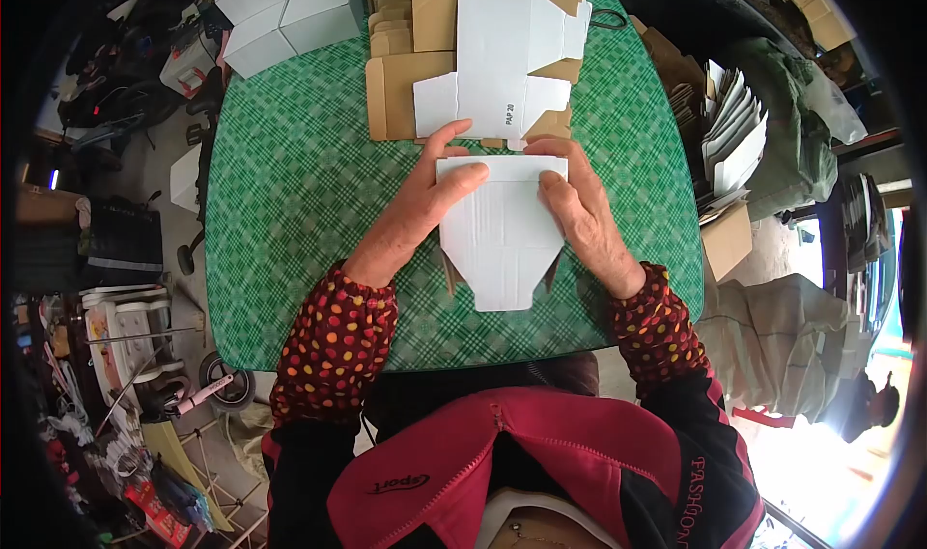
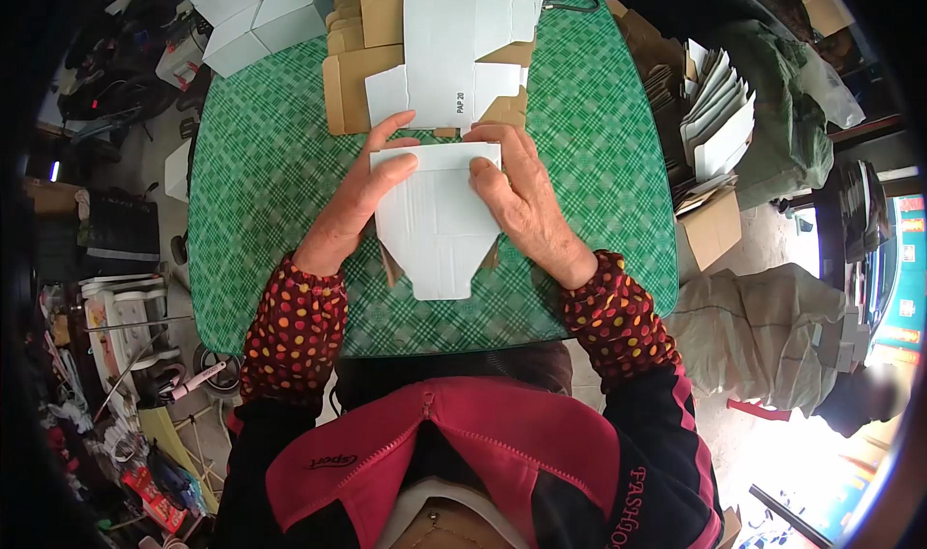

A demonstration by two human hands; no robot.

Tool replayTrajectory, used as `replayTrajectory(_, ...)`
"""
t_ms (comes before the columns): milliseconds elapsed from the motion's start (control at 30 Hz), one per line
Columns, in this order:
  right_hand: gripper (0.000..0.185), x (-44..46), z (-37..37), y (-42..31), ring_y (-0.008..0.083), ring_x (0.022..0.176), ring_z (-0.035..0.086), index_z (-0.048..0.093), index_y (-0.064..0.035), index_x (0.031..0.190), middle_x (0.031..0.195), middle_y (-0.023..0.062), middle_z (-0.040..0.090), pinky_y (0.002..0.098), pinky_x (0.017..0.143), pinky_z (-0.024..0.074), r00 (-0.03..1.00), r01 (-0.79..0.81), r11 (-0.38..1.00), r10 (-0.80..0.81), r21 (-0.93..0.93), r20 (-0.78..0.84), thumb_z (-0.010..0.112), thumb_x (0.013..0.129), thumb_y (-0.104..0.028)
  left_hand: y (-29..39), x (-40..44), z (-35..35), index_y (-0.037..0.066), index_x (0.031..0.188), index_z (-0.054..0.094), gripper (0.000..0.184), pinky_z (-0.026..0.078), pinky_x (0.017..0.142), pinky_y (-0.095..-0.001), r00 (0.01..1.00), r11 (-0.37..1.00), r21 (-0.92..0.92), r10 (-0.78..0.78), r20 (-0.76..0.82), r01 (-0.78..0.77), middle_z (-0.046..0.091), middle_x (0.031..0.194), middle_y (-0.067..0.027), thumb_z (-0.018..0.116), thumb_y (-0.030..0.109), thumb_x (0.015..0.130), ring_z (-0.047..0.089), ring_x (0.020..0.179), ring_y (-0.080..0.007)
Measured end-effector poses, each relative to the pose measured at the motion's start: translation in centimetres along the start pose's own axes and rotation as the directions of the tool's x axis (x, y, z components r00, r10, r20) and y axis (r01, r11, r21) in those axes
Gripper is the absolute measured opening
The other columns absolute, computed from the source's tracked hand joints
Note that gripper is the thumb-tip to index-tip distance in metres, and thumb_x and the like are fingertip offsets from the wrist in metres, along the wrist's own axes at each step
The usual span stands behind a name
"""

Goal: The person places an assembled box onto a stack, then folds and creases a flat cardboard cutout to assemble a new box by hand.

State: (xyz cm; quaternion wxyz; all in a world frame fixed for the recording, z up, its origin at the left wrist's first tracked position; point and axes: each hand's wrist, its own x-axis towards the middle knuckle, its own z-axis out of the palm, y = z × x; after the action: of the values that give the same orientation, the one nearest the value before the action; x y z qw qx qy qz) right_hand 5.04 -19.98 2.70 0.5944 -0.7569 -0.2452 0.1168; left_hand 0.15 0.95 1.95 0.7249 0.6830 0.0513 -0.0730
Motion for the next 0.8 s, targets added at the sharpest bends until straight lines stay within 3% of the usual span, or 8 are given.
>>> replayTrajectory(133,0.029,0.2,-0.5,-0.3,0.0232,0.105,0.053,0.058,-0.0027,0.116,0.126,0.0093,0.057,0.035,0.094,0.0439,0.995,0.103,0.995,-0.103,0.004,0.008,0.057,0.094,-0.022,0.5,-0.4,0.3,0.013,0.153,0.03,0.079,0.033,0.104,-0.0447,0.999,0.999,-0.038,-0.036,0.024,0.037,0.041,0.134,-0.0195,0.061,0.042,0.086,0.044,0.12,-0.0322)
replayTrajectory(300,0.033,0.2,-0.8,0.2,0.0234,0.107,0.055,0.058,-0.0044,0.116,0.125,0.0098,0.058,0.035,0.091,0.0464,0.997,-0.018,0.995,0.01,0.101,0.079,0.064,0.092,-0.027,0.5,-0.4,0.5,0.008,0.152,0.03,0.087,0.039,0.099,-0.0433,0.997,1.0,0.008,0.014,0.075,-0.015,0.041,0.128,-0.0217,0.071,0.041,0.082,0.046,0.114,-0.0307)
replayTrajectory(667,0.038,-0.3,-0.5,-0.2,0.0241,0.104,0.057,0.059,-0.0054,0.114,0.124,0.0128,0.058,0.0347,0.085,0.05,0.998,-0.007,0.994,-0.001,0.105,0.069,0.069,0.091,-0.033,-0.4,-0.6,1.1,0.009,0.149,0.034,0.081,0.04,0.097,-0.0408,0.993,0.995,0.007,0.103,0.062,-0.104,0.043,0.124,-0.0173,0.072,0.039,0.084,0.048,0.111,-0.0287)
replayTrajectory(800,0.034,-0.4,-0.3,0.2,0.0248,0.103,0.057,0.058,-0.0044,0.116,0.124,0.0129,0.059,0.0365,0.088,0.0491,0.999,0.018,0.996,-0.022,0.093,0.038,0.063,0.094,-0.03,-0.1,-0.6,1.0,0.01,0.148,0.036,0.076,0.04,0.095,-0.0385,0.996,0.995,-0.087,0.057,0.066,-0.051,0.045,0.121,-0.0143,0.072,0.036,0.085,0.05,0.109,-0.027)
